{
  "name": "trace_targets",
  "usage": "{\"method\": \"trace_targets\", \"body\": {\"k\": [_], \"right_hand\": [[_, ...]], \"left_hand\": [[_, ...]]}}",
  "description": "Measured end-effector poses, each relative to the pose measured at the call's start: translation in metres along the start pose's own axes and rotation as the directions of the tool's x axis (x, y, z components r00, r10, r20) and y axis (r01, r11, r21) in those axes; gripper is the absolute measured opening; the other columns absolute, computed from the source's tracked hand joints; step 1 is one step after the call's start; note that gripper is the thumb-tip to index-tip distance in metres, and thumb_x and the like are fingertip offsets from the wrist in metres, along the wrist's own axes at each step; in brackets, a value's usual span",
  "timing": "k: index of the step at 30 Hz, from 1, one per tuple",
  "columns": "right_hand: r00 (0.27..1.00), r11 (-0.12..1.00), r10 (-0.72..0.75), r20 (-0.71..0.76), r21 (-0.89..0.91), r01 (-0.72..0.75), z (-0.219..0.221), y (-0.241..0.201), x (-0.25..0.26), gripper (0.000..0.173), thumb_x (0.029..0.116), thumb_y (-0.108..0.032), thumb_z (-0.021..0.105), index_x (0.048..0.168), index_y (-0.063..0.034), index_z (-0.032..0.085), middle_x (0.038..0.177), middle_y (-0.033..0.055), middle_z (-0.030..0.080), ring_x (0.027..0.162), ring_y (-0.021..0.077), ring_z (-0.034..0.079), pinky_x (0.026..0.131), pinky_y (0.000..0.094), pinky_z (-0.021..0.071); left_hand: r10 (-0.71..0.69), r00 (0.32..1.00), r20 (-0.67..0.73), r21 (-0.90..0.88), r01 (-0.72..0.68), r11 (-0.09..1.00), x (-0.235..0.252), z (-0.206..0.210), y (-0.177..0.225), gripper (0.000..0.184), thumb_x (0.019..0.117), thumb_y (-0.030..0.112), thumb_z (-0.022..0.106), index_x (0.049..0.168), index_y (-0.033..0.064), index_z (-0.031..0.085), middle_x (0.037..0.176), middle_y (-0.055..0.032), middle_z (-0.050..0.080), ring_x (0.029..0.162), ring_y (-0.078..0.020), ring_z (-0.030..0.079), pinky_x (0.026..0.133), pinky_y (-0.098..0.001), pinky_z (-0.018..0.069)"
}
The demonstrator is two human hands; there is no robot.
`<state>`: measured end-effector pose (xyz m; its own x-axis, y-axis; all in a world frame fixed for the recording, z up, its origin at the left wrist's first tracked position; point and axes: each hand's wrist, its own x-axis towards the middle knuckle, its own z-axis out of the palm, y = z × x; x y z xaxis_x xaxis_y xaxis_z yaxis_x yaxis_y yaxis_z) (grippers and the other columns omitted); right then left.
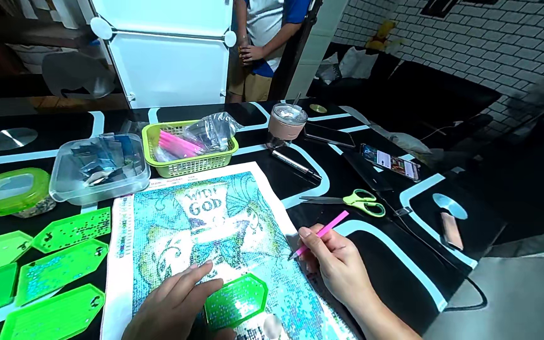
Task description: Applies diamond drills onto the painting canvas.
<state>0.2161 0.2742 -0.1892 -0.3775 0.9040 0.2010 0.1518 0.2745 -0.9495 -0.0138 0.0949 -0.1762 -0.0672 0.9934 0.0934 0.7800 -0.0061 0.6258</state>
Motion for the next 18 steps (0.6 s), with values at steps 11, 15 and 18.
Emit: {"method": "trace_targets", "body": {"k": [11, 15, 18], "right_hand": [[0.993, 0.985, -0.112, 0.024, -0.127, 0.114, 0.0005, 0.0052, -0.0017, 0.022, 0.1037, -0.019, 0.055, 0.086, -0.0124, 0.066, 0.064, -0.0091, 0.061, 0.052, -0.0039, 0.056, 0.047, 0.0118, 0.0464], [0.994, 0.985, -0.105, 0.023, -0.134, 0.107, 0.0007, 0.0047, -0.0012, 0.023, 0.1032, -0.019, 0.054, 0.083, -0.0134, 0.065, 0.062, -0.0093, 0.060, 0.051, -0.0038, 0.056, 0.047, 0.0123, 0.0461], [0.995, 0.987, -0.097, 0.018, -0.130, 0.099, 0.0011, 0.0045, -0.0010, 0.024, 0.1033, -0.019, 0.054, 0.082, -0.0134, 0.065, 0.062, -0.0089, 0.061, 0.051, -0.0031, 0.056, 0.047, 0.0128, 0.0467]], "left_hand": [[0.011, 1.000, -0.007, 0.011, -0.011, 1.000, -0.0008, 0.0008, -0.0012, 0.051, 0.0928, 0.048, 0.071, 0.126, 0.0104, 0.072, 0.145, -0.0151, 0.060, 0.130, -0.0393, 0.058, 0.101, -0.0541, 0.0492], [-0.001, 1.000, -0.005, -0.003, 0.001, 1.000, -0.0009, -0.0002, 0.0005, 0.050, 0.0919, 0.047, 0.072, 0.126, 0.0102, 0.072, 0.145, -0.0149, 0.061, 0.130, -0.0398, 0.058, 0.100, -0.0560, 0.0494], [-0.002, 1.000, -0.011, 0.000, 0.002, 1.000, -0.0009, -0.0001, 0.0007, 0.050, 0.0920, 0.047, 0.072, 0.126, 0.0105, 0.072, 0.145, -0.0143, 0.061, 0.130, -0.0393, 0.058, 0.099, -0.0558, 0.0498]]}}
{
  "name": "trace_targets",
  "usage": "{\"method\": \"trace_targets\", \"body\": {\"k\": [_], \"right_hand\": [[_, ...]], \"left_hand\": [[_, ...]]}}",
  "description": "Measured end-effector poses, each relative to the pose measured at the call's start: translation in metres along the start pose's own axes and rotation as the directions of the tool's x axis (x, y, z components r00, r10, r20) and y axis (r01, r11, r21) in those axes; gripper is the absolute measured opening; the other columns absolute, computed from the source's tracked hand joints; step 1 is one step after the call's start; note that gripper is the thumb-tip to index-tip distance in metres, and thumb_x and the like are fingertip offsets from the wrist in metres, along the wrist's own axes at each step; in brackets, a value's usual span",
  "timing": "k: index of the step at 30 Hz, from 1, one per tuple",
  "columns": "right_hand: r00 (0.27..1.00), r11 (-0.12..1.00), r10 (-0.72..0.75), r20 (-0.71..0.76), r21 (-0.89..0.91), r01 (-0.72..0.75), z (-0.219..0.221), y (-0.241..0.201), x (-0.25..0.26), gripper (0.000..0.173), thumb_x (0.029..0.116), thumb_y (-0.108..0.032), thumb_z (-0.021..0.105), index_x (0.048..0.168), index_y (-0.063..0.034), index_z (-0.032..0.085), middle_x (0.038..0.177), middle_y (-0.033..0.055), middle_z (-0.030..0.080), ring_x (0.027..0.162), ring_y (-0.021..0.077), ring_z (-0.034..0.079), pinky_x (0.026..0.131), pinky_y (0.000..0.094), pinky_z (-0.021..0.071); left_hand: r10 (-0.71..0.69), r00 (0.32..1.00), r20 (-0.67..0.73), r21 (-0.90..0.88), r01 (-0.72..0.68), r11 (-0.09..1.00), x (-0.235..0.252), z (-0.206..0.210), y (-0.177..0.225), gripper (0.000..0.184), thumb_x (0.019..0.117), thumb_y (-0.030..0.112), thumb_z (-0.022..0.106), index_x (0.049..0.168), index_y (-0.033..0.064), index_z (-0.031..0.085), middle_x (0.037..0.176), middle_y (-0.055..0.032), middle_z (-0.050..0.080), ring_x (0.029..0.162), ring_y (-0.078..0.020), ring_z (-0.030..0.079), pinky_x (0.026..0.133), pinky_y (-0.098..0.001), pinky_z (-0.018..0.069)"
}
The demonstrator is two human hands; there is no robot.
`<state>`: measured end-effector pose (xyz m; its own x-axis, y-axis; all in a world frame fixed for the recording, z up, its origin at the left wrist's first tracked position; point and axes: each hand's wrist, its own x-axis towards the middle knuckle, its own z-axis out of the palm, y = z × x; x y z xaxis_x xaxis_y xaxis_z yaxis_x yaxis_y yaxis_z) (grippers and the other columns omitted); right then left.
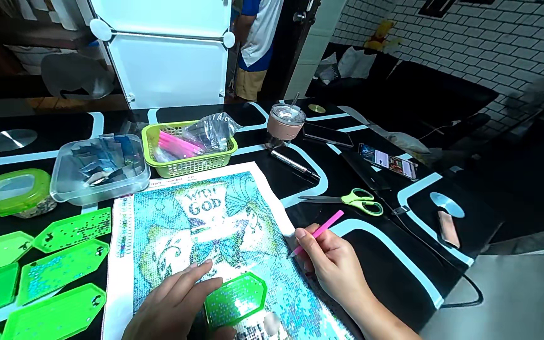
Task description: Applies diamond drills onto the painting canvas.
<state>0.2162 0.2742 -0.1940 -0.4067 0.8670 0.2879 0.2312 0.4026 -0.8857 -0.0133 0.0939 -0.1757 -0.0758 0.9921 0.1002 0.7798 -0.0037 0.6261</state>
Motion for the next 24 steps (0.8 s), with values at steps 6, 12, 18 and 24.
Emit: {"method": "trace_targets", "body": {"k": [6, 12, 18, 24], "right_hand": [[1.000, 1.000, -0.015, -0.004, -0.004, 0.015, 0.000, 0.001, -0.001, 0.024, 0.1036, -0.019, 0.054, 0.084, -0.0128, 0.066, 0.064, -0.0089, 0.061, 0.052, -0.0034, 0.056, 0.048, 0.0123, 0.0469], [0.984, 0.975, 0.177, 0.008, 0.133, -0.177, -0.004, -0.006, 0.003, 0.026, 0.1042, -0.014, 0.052, 0.082, -0.0104, 0.066, 0.067, -0.0051, 0.067, 0.054, 0.0004, 0.061, 0.050, 0.0153, 0.0507], [0.954, 0.904, 0.294, 0.056, 0.309, -0.296, -0.010, -0.022, 0.012, 0.033, 0.1071, -0.011, 0.046, 0.081, -0.0069, 0.066, 0.068, 0.0005, 0.069, 0.056, 0.0042, 0.062, 0.053, 0.0168, 0.0512], [0.923, 0.957, -0.268, 0.275, 0.188, 0.222, 0.024, -0.030, -0.010, 0.028, 0.1078, -0.021, 0.054, 0.090, -0.0037, 0.067, 0.077, -0.0008, 0.066, 0.069, 0.0014, 0.063, 0.063, 0.0183, 0.0540]], "left_hand": [[0.004, 1.000, -0.011, 0.002, -0.004, 1.000, -0.001, 0.001, -0.001, 0.050, 0.0921, 0.048, 0.072, 0.126, 0.0116, 0.072, 0.145, -0.0130, 0.061, 0.129, -0.0377, 0.059, 0.099, -0.0544, 0.0501], [0.014, 1.000, -0.028, 0.002, -0.014, 1.000, -0.001, 0.002, -0.002, 0.050, 0.0922, 0.048, 0.071, 0.126, 0.0112, 0.072, 0.145, -0.0133, 0.061, 0.128, -0.0379, 0.060, 0.098, -0.0543, 0.0505], [0.021, 0.999, -0.031, 0.014, -0.020, 1.000, -0.001, 0.003, -0.003, 0.050, 0.0928, 0.050, 0.070, 0.126, 0.0125, 0.072, 0.146, -0.0122, 0.061, 0.129, -0.0365, 0.059, 0.098, -0.0530, 0.0506], [0.030, 0.998, -0.063, 0.032, -0.028, 0.999, -0.002, 0.006, -0.003, 0.050, 0.0916, 0.050, 0.071, 0.125, 0.0138, 0.072, 0.144, -0.0104, 0.062, 0.130, -0.0343, 0.060, 0.099, -0.0526, 0.0515]]}}
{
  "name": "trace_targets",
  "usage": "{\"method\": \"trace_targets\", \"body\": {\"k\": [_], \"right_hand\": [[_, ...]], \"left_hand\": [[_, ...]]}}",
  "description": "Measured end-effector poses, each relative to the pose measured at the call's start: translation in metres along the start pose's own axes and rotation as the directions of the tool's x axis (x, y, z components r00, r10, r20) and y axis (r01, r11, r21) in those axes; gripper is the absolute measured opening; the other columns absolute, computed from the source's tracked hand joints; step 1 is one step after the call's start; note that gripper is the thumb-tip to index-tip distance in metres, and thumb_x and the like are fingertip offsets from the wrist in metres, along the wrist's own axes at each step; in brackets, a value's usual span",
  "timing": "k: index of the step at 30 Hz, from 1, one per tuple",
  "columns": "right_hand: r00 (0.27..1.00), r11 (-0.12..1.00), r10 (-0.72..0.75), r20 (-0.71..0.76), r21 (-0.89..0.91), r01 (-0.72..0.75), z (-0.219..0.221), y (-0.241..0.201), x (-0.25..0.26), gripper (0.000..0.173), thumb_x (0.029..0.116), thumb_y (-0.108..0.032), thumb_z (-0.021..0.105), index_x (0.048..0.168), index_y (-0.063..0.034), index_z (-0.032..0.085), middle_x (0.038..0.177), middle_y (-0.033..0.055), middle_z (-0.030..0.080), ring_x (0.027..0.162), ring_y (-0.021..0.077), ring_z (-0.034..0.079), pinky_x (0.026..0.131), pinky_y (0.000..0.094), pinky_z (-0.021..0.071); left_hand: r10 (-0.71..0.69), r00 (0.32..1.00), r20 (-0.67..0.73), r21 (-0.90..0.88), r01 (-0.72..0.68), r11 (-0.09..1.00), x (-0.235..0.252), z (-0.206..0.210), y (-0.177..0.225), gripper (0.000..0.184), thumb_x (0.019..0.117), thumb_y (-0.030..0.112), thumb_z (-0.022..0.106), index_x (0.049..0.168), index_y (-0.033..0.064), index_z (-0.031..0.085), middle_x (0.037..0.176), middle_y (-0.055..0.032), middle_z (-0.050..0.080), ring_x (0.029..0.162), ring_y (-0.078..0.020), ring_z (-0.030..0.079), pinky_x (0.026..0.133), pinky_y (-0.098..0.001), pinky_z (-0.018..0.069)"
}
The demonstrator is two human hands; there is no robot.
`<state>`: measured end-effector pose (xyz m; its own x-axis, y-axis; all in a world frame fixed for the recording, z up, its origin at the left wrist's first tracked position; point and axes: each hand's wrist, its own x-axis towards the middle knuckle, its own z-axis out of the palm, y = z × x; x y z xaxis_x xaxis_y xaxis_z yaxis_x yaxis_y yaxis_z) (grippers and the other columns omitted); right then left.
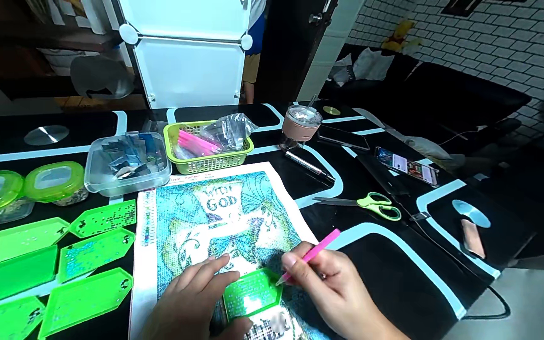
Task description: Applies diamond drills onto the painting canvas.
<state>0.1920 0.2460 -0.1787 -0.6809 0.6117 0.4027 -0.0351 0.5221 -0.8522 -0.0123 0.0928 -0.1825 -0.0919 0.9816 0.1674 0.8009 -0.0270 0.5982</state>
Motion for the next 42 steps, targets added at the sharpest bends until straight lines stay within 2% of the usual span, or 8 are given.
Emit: {"method": "trace_targets", "body": {"k": [2, 5, 13, 18, 24, 27, 32, 42], "right_hand": [[0.998, 0.994, -0.044, 0.053, -0.102, 0.049, 0.006, 0.004, 0.000, 0.031, 0.1083, -0.024, 0.053, 0.088, -0.0039, 0.067, 0.074, 0.0007, 0.065, 0.069, 0.0027, 0.063, 0.064, 0.0192, 0.0532], [0.997, 0.978, -0.042, 0.069, -0.202, 0.055, 0.010, 0.007, 0.000, 0.033, 0.1085, -0.028, 0.052, 0.087, -0.0075, 0.067, 0.072, -0.0004, 0.065, 0.069, 0.0051, 0.063, 0.070, 0.0261, 0.0508], [0.995, 0.966, -0.061, 0.078, -0.247, 0.078, 0.011, 0.008, -0.002, 0.035, 0.1088, -0.031, 0.051, 0.088, -0.0086, 0.068, 0.072, -0.0009, 0.066, 0.069, 0.0060, 0.063, 0.071, 0.0288, 0.0502], [0.999, 0.996, -0.047, 0.026, -0.080, 0.049, 0.006, 0.007, 0.000, 0.031, 0.1079, -0.023, 0.054, 0.087, -0.0040, 0.066, 0.072, -0.0009, 0.064, 0.066, 0.0002, 0.062, 0.061, 0.0157, 0.0522], [0.974, 0.981, 0.176, -0.143, 0.108, -0.161, -0.013, 0.004, 0.003, 0.025, 0.1062, -0.020, 0.054, 0.088, -0.0120, 0.069, 0.077, -0.0059, 0.070, 0.063, 0.0003, 0.065, 0.057, 0.0159, 0.0546], [0.936, 0.963, 0.263, -0.233, 0.127, -0.239, -0.025, 0.012, 0.002, 0.027, 0.1052, -0.018, 0.053, 0.084, -0.0132, 0.068, 0.073, -0.0052, 0.070, 0.058, 0.0010, 0.063, 0.053, 0.0152, 0.0524], [0.914, 0.957, 0.291, -0.283, 0.087, -0.278, -0.027, 0.022, -0.005, 0.026, 0.1047, -0.017, 0.053, 0.083, -0.0116, 0.067, 0.072, -0.0045, 0.068, 0.056, 0.0014, 0.061, 0.051, 0.0152, 0.0508], [0.916, 0.958, 0.285, -0.283, 0.043, -0.285, -0.026, 0.023, -0.005, 0.025, 0.1042, -0.018, 0.054, 0.083, -0.0130, 0.066, 0.069, -0.0061, 0.067, 0.055, -0.0003, 0.061, 0.050, 0.0139, 0.0501]], "left_hand": [[0.000, 1.000, -0.012, 0.004, 0.000, 1.000, 0.000, 0.001, 0.001, 0.049, 0.0903, 0.049, 0.072, 0.124, 0.0138, 0.073, 0.143, -0.0100, 0.063, 0.129, -0.0338, 0.061, 0.098, -0.0524, 0.0523], [-0.004, 1.000, -0.020, 0.016, 0.004, 1.000, 0.000, 0.002, 0.001, 0.048, 0.0901, 0.049, 0.072, 0.124, 0.0144, 0.073, 0.143, -0.0086, 0.063, 0.128, -0.0326, 0.061, 0.096, -0.0514, 0.0532], [0.000, 0.999, -0.043, 0.032, 0.002, 0.999, -0.001, 0.004, 0.000, 0.048, 0.0904, 0.050, 0.071, 0.123, 0.0160, 0.073, 0.143, -0.0066, 0.063, 0.128, -0.0308, 0.061, 0.096, -0.0502, 0.0530], [-0.003, 0.999, -0.036, 0.035, 0.004, 0.999, 0.000, 0.004, 0.001, 0.048, 0.0898, 0.050, 0.071, 0.123, 0.0159, 0.073, 0.144, -0.0066, 0.063, 0.129, -0.0308, 0.061, 0.096, -0.0504, 0.0526], [-0.011, 1.000, -0.008, 0.014, 0.011, 1.000, 0.001, 0.001, 0.002, 0.049, 0.0901, 0.049, 0.072, 0.124, 0.0137, 0.073, 0.143, -0.0093, 0.063, 0.129, -0.0335, 0.061, 0.097, -0.0521, 0.0518], [-0.014, 1.000, 0.011, 0.004, 0.014, 1.000, 0.001, 0.000, 0.002, 0.049, 0.0910, 0.049, 0.071, 0.125, 0.0134, 0.072, 0.144, -0.0104, 0.062, 0.131, -0.0345, 0.059, 0.100, -0.0530, 0.0507], [-0.033, 0.998, 0.050, -0.012, 0.034, 0.999, 0.002, -0.003, 0.003, 0.049, 0.0919, 0.047, 0.071, 0.127, 0.0128, 0.072, 0.146, -0.0112, 0.061, 0.130, -0.0367, 0.059, 0.098, -0.0549, 0.0502], [-0.040, 0.997, 0.070, -0.019, 0.041, 0.999, 0.002, -0.005, 0.004, 0.050, 0.0924, 0.048, 0.071, 0.128, 0.0120, 0.071, 0.146, -0.0123, 0.060, 0.132, -0.0378, 0.058, 0.101, -0.0550, 0.0489]]}}
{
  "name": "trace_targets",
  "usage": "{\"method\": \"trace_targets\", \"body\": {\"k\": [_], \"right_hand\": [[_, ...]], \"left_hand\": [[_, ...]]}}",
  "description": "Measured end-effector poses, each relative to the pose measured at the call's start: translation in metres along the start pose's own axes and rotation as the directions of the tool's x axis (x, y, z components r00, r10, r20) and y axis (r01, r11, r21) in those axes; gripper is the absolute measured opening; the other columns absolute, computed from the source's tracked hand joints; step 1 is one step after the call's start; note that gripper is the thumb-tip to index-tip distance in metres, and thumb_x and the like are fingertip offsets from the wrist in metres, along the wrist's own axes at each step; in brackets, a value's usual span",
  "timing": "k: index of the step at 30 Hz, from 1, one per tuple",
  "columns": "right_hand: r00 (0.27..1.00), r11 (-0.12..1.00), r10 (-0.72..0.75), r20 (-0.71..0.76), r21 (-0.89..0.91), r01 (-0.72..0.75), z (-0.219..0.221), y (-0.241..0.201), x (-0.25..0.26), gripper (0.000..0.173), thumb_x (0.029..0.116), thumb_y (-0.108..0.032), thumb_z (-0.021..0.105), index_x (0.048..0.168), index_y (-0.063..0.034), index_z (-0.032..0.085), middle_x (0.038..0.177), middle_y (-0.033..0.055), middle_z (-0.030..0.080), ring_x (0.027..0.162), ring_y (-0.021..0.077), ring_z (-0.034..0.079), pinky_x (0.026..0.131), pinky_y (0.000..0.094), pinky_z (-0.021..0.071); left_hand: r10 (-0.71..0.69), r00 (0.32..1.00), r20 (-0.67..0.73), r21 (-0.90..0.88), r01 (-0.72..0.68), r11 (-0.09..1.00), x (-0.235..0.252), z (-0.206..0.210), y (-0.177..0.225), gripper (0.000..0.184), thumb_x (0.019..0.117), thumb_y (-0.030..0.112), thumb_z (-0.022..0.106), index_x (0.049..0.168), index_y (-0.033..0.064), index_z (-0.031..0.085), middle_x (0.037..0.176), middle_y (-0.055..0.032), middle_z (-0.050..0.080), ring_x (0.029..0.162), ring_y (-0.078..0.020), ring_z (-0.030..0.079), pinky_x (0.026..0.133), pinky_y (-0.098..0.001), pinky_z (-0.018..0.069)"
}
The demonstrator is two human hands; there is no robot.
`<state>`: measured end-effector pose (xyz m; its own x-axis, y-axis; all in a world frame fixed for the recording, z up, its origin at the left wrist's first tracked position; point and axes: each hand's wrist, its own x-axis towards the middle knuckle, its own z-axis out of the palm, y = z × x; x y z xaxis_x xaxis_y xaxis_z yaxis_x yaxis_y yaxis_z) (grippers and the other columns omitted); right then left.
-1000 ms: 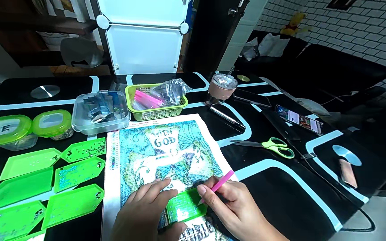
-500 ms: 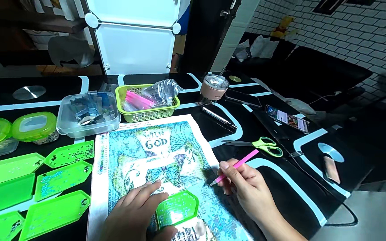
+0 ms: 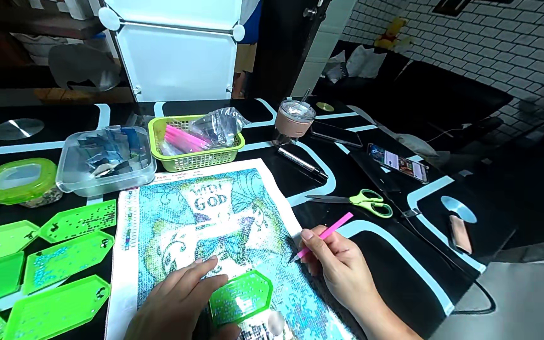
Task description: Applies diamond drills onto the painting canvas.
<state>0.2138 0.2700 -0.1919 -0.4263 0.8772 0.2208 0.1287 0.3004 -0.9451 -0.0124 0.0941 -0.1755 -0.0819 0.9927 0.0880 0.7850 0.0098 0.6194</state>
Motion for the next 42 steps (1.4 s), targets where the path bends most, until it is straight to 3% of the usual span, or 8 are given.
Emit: {"method": "trace_targets", "body": {"k": [10, 17, 22, 32, 37, 42], "right_hand": [[0.997, 0.994, -0.072, 0.018, -0.077, 0.073, 0.002, 0.002, -0.002, 0.023, 0.1042, -0.019, 0.055, 0.086, -0.0121, 0.067, 0.070, -0.0076, 0.065, 0.056, -0.0027, 0.059, 0.050, 0.0118, 0.0488], [0.999, 0.999, -0.031, -0.011, -0.029, 0.031, 0.001, 0.000, -0.002, 0.024, 0.1041, -0.017, 0.055, 0.083, -0.0126, 0.067, 0.069, -0.0067, 0.067, 0.055, -0.0012, 0.060, 0.050, 0.0128, 0.0495], [0.988, 0.981, -0.155, 0.027, -0.113, 0.157, 0.001, 0.007, -0.004, 0.023, 0.1050, -0.021, 0.056, 0.090, -0.0102, 0.068, 0.071, -0.0076, 0.065, 0.057, -0.0033, 0.059, 0.050, 0.0117, 0.0487], [0.942, 0.892, -0.323, 0.092, -0.303, 0.336, -0.001, 0.008, -0.004, 0.030, 0.1063, -0.027, 0.055, 0.088, -0.0075, 0.069, 0.072, -0.0054, 0.063, 0.061, -0.0056, 0.056, 0.054, 0.0105, 0.0472], [0.977, 0.970, -0.180, 0.114, -0.147, 0.196, -0.008, -0.010, 0.002, 0.026, 0.1061, -0.026, 0.055, 0.091, -0.0107, 0.071, 0.074, -0.0064, 0.067, 0.062, -0.0005, 0.062, 0.056, 0.0151, 0.0534], [0.940, 0.960, -0.277, 0.198, 0.004, 0.281, 0.005, -0.024, -0.005, 0.028, 0.1089, -0.026, 0.052, 0.094, -0.0084, 0.068, 0.079, -0.0037, 0.068, 0.069, 0.0007, 0.065, 0.063, 0.0174, 0.0561]], "left_hand": [[-0.003, 1.000, 0.006, -0.001, 0.003, 1.000, 0.000, -0.001, 0.000, 0.050, 0.0928, 0.048, 0.071, 0.128, 0.0123, 0.071, 0.147, -0.0122, 0.060, 0.132, -0.0377, 0.057, 0.101, -0.0545, 0.0486], [0.000, 1.000, 0.011, 0.002, 0.000, 1.000, 0.000, -0.001, -0.001, 0.050, 0.0932, 0.049, 0.070, 0.129, 0.0128, 0.071, 0.147, -0.0120, 0.059, 0.131, -0.0373, 0.058, 0.101, -0.0538, 0.0486], [0.002, 1.000, -0.013, 0.003, -0.002, 1.000, -0.001, 0.000, -0.001, 0.050, 0.0924, 0.049, 0.070, 0.127, 0.0125, 0.072, 0.146, -0.0122, 0.061, 0.131, -0.0371, 0.058, 0.101, -0.0542, 0.0491], [0.007, 1.000, -0.007, 0.009, -0.007, 1.000, -0.001, 0.000, -0.001, 0.051, 0.0929, 0.050, 0.070, 0.128, 0.0127, 0.072, 0.146, -0.0121, 0.060, 0.130, -0.0367, 0.058, 0.100, -0.0534, 0.0494], [0.007, 1.000, -0.019, 0.007, -0.006, 1.000, -0.002, 0.001, -0.002, 0.050, 0.0922, 0.049, 0.070, 0.127, 0.0127, 0.072, 0.146, -0.0110, 0.061, 0.131, -0.0363, 0.058, 0.099, -0.0539, 0.0502], [0.018, 0.999, -0.039, 0.025, -0.017, 1.000, -0.002, 0.004, -0.003, 0.049, 0.0924, 0.050, 0.069, 0.126, 0.0148, 0.072, 0.145, -0.0096, 0.061, 0.130, -0.0341, 0.059, 0.098, -0.0525, 0.0508]]}}
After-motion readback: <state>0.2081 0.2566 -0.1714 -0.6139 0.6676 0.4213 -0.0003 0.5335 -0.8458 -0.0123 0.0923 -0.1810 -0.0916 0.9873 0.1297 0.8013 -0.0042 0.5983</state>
